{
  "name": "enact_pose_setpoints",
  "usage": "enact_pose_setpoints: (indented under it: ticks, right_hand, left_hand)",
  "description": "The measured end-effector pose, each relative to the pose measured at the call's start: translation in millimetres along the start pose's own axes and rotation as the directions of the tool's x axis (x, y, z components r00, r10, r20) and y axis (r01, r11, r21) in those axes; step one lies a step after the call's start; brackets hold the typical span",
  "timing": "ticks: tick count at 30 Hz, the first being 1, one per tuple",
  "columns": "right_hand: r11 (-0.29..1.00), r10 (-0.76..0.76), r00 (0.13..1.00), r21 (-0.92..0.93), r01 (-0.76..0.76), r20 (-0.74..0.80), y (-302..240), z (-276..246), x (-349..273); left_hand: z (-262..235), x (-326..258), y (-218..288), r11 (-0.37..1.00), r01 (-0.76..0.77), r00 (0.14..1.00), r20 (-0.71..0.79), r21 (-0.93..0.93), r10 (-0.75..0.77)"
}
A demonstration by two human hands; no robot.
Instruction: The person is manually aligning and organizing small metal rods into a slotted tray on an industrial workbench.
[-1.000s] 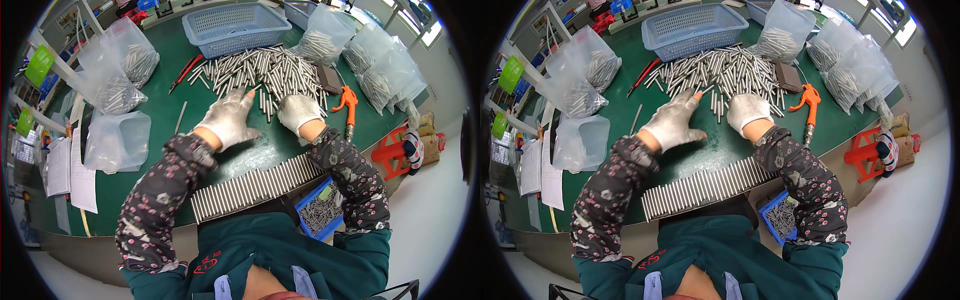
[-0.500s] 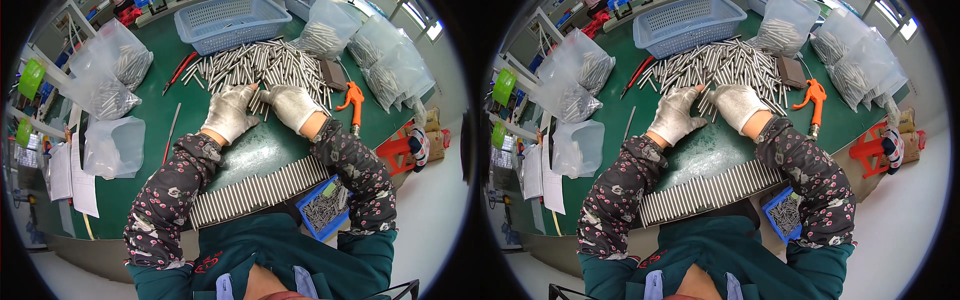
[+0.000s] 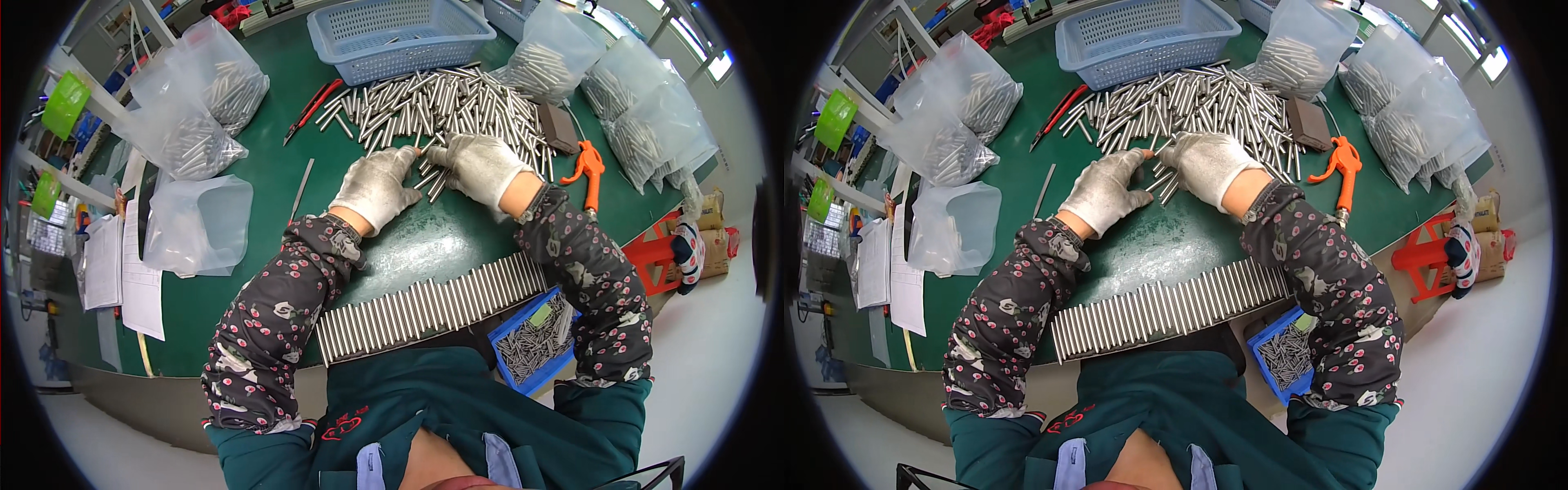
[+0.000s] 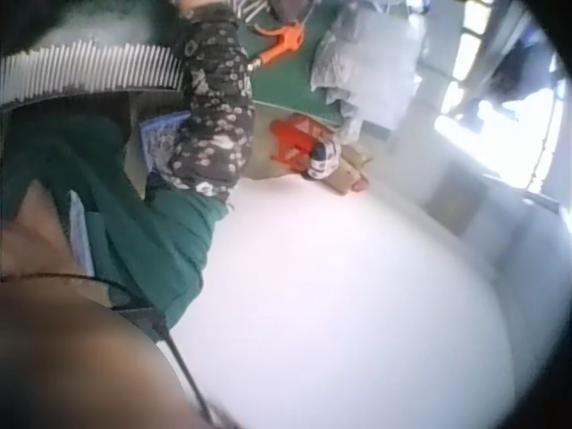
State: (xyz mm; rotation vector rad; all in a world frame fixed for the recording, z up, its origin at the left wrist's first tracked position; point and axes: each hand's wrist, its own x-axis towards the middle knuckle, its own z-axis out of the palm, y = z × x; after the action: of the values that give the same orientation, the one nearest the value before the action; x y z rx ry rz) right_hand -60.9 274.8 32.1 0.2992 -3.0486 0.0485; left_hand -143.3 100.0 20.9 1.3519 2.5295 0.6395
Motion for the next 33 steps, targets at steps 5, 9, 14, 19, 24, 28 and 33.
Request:
enact_pose_setpoints:
  ticks: [5,9,14,19,24,28,33]
  right_hand:
    - [0.998,0.057,0.989,-0.026,-0.054,0.136,-5.8,-6.3,18.5]
    - [0.998,0.021,1.000,0.050,-0.022,0.020,-19.4,-0.7,18.9]
    - [1.000,0.011,1.000,0.025,-0.012,0.023,-45.2,2.4,27.9]
    - [0.980,0.163,0.967,0.079,-0.182,0.198,-78.4,-3.9,34.6]
    - [0.953,0.202,0.939,0.167,-0.254,0.278,-115.9,-11.7,43.0]
    - [0.955,0.107,0.927,0.222,-0.196,0.359,-113.0,-14.6,48.8]
    - [0.984,-0.077,0.896,0.180,-0.003,0.436,-105.7,-13.8,54.0]
  left_hand:
    - [-8.3,-7.6,4.6,0.990,0.133,0.990,0.036,0.037,-0.134]
    - [-16.7,-22.1,-5.6,0.959,0.042,0.998,0.041,0.280,-0.056]
    - [-42.7,-62.2,-18.8,0.898,0.078,0.995,0.021,0.432,-0.096]
    - [-60.8,-124.7,-25.4,0.944,0.038,0.996,-0.094,0.328,-0.007]
    - [-41.2,-153.2,-38.5,0.958,-0.019,0.998,-0.050,0.285,0.034]
    - [-22.7,-145.7,-50.7,0.994,-0.073,0.975,-0.202,0.086,0.089]
    - [-20.3,-130.8,-61.5,0.985,-0.006,0.978,-0.206,-0.171,-0.030]
